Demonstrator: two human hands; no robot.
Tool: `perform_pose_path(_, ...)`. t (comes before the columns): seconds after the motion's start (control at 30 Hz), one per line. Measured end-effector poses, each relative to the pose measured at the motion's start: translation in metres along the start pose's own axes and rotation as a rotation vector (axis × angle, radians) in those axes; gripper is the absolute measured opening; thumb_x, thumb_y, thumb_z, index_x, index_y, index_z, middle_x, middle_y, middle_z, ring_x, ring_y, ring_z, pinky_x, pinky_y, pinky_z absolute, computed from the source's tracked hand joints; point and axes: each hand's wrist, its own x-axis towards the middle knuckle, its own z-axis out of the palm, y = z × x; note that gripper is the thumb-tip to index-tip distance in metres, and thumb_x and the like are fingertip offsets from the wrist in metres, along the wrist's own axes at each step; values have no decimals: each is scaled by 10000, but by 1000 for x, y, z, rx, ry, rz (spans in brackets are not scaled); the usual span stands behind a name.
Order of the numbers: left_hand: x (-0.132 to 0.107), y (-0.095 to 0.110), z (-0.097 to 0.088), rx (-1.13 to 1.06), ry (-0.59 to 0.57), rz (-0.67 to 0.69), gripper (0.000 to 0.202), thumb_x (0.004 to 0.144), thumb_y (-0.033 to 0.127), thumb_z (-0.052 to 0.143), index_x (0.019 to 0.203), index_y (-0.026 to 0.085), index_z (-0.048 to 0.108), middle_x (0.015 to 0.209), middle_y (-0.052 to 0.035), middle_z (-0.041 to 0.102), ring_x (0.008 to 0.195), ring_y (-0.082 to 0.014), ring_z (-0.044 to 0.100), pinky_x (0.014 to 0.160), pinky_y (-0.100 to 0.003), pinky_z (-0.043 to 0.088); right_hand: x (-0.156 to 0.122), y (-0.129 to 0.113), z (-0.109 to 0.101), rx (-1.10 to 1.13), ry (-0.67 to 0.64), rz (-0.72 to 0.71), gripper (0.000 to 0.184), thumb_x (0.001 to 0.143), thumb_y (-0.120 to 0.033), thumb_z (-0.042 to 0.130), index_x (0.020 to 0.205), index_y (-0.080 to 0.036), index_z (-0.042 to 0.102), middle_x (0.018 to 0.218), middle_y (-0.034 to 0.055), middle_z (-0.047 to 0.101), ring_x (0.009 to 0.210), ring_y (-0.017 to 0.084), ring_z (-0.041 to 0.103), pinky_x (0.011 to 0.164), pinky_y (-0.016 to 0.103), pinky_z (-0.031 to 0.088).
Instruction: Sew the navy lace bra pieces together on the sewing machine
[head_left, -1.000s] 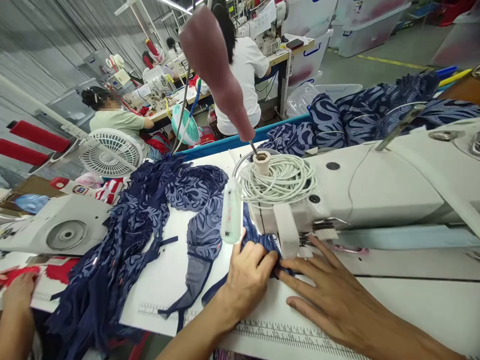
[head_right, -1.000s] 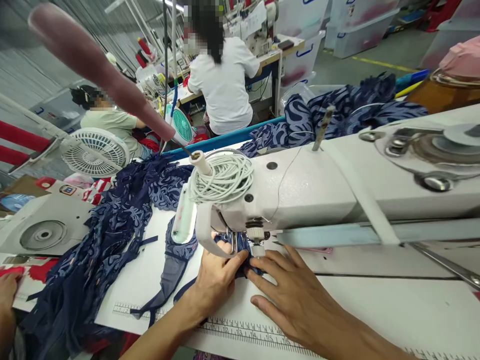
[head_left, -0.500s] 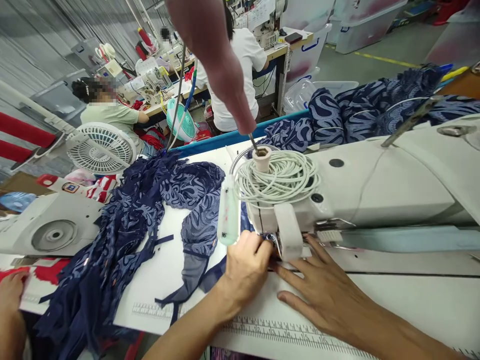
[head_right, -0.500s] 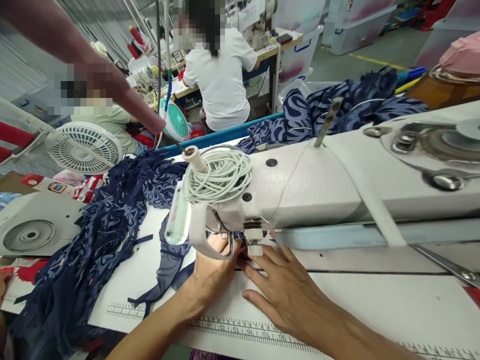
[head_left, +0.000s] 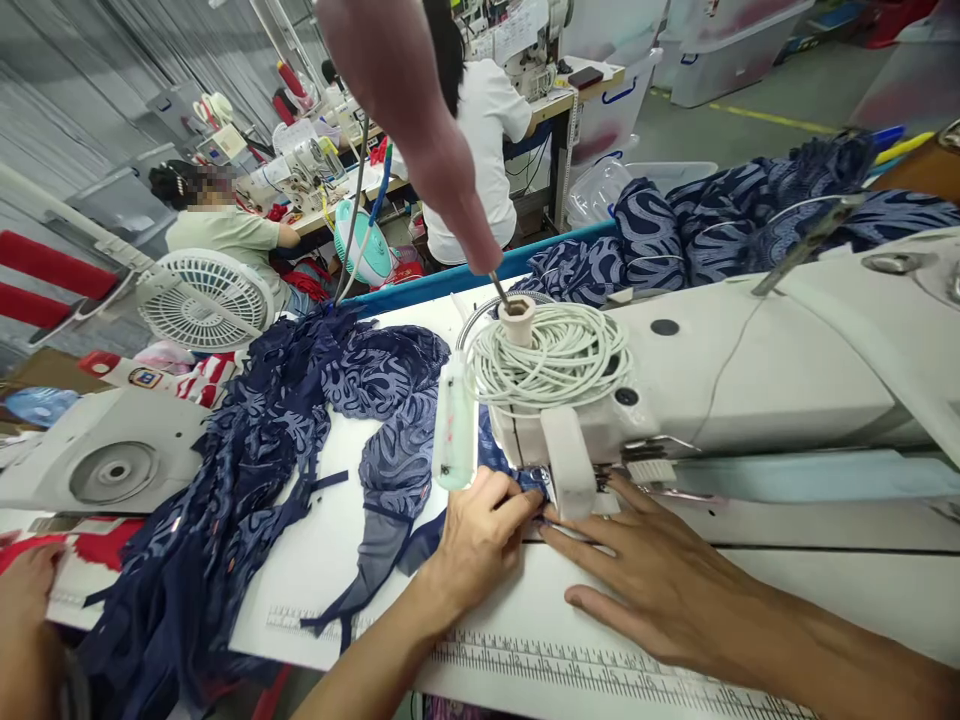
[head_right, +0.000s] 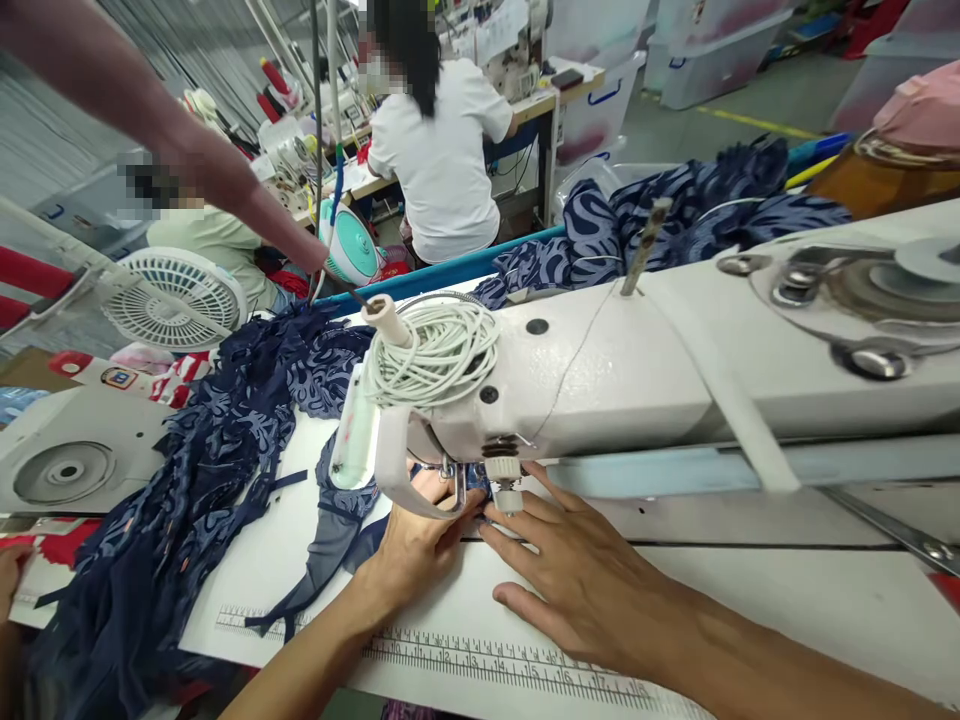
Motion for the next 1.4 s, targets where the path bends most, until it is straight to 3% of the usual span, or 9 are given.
perform_pose_path(0.1, -1, -7, 2, -27, -6, 2, 323, 871, 43, 506, 1127, 187, 640, 970, -77, 669, 916, -213, 597, 790, -333, 465, 1, 2, 2, -37, 42, -4, 271, 1009, -350, 446, 1097, -225, 669, 1008, 1, 716, 872, 182, 616, 1132, 418, 243)
perform_pose_path(0.27, 9, -13, -1, -6, -75, -47, 279, 869, 65, 502, 1055, 202, 658, 914, -55, 663, 859, -199, 586, 707, -293, 456, -2, 5, 13, -89, 55, 28, 341, 978, -367, 501, 1259, -212, 619, 1140, 40, 710, 1021, 227, 601, 1013, 417, 370)
perform_pose_path(0.37, 13, -9, -3, 50, -107, -63, 225, 853, 67, 501, 972, 183, 653, 931, -69, 664, 876, -207, 594, 688, -292, 455, -2, 7, 15, -93, 14, 53, 343, 970, -376, 504, 1242, -204, 623, 1005, 53, 721, 1016, 249, 595, 947, 420, 421)
perform_pose_path(0.6, 9, 0, -3, 69, 64, -70, 216, 905, 89, 533, 1051, 188, 658, 957, -75, 679, 927, -210, 611, 758, -313, 464, 3, 1, 11, -81, 88, 27, 410, 978, -310, 484, 1360, -182, 558, 826, 29, 691, 910, 245, 613, 973, 459, 421)
perform_pose_path(0.93, 9, -4, -5, 3, 7, -89, 213, 903, 105, 561, 1037, 218, 681, 921, -43, 682, 863, -191, 601, 806, -341, 454, 4, -1, 9, -84, 110, 25, 417, 975, -275, 473, 1372, -175, 550, 837, 29, 697, 885, 230, 628, 1052, 462, 388)
perform_pose_path(1.03, 8, -5, -7, 70, -35, -32, 274, 893, 71, 534, 1085, 207, 674, 979, -60, 694, 897, -210, 603, 802, -357, 462, 6, -1, 7, -41, 150, 29, 364, 983, -279, 466, 1316, -201, 592, 832, 21, 702, 866, 215, 629, 1005, 434, 416)
perform_pose_path(1.13, 10, -1, -10, 173, -26, 75, 344, 881, 49, 501, 1166, 165, 656, 1036, -92, 702, 949, -238, 606, 755, -351, 480, 3, 6, 9, 15, 186, 89, 259, 958, -218, 502, 1156, -236, 668, 816, 14, 697, 848, 191, 636, 792, 342, 489)
perform_pose_path(1.27, 11, 9, -10, 302, 9, 135, 363, 892, 16, 466, 1164, 164, 656, 1121, -106, 700, 1082, -258, 604, 730, -333, 497, -7, 18, 19, -80, 68, 248, 304, 946, -150, 410, 822, -231, 675, 866, 40, 675, 613, 140, 581, 451, 278, 352)
perform_pose_path(1.4, 9, 10, -11, 297, 11, 148, 336, 900, 23, 476, 1191, 96, 628, 1065, -151, 703, 1076, -267, 634, 716, -328, 506, -10, 23, 24, -118, -28, 185, 379, 921, -112, 398, 611, -209, 591, 899, 68, 662, 707, 149, 594, 454, 261, 333)
